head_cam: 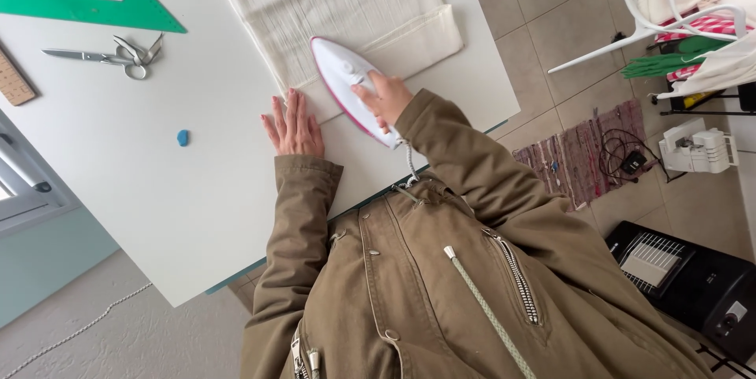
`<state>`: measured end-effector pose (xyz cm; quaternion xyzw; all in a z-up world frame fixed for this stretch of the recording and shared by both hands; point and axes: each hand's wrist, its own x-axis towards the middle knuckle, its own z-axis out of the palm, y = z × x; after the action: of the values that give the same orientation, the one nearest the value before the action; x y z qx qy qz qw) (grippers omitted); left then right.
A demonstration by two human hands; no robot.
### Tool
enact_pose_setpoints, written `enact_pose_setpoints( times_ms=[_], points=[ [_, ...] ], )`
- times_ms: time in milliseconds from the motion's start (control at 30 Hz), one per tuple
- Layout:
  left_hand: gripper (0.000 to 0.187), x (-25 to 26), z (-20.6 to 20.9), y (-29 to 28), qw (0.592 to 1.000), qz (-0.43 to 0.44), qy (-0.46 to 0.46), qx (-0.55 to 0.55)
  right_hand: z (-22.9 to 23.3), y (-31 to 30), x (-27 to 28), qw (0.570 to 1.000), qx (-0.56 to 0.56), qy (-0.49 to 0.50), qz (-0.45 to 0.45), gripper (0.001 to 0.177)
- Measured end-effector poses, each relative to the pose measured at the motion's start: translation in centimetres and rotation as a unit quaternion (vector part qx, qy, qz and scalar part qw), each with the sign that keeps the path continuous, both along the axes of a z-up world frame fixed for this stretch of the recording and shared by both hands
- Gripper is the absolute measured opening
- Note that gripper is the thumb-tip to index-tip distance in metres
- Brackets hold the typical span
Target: Marking, pinning, folding, and ironing a piece of white fabric on a workshop table.
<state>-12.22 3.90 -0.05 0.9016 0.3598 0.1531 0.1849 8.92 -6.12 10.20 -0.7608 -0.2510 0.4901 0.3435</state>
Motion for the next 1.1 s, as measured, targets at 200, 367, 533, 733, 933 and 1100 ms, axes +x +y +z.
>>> enact_pose_setpoints(
  times_ms=[200, 367, 533, 733, 933, 1100],
  points=[
    [0.048, 0.1, 0.0, 0.1, 1.000, -0.010, 0.008, -0.005, 0.6, -3.8, 6.0, 0.997, 0.000, -0.003, -0.081, 0.041],
    [0.050, 0.1, -0.2, 0.0, 1.000, -0.002, 0.018, 0.000, 1.4, -6.8, 10.6, 0.991, -0.005, -0.014, -0.134, 0.038],
    [0.050, 0.2, -0.5, 0.1, 1.000, 0.002, 0.022, 0.005, 1.6, -8.7, 13.5, 0.986, 0.012, -0.020, -0.163, 0.035],
    [0.050, 0.1, -0.5, 0.1, 1.000, 0.007, 0.016, 0.007, 1.4, -9.3, 15.0, 0.985, 0.019, -0.037, -0.166, 0.032],
    [0.045, -1.2, -3.3, 1.0, 0.995, 0.029, -0.089, -0.036, 0.7, -7.4, 11.0, 0.988, 0.034, -0.056, -0.138, 0.034],
    [0.040, -0.8, -2.1, 0.4, 0.992, 0.031, -0.117, -0.042, 0.6, -3.0, 2.8, 0.996, 0.026, -0.039, -0.074, 0.035]
  ],
)
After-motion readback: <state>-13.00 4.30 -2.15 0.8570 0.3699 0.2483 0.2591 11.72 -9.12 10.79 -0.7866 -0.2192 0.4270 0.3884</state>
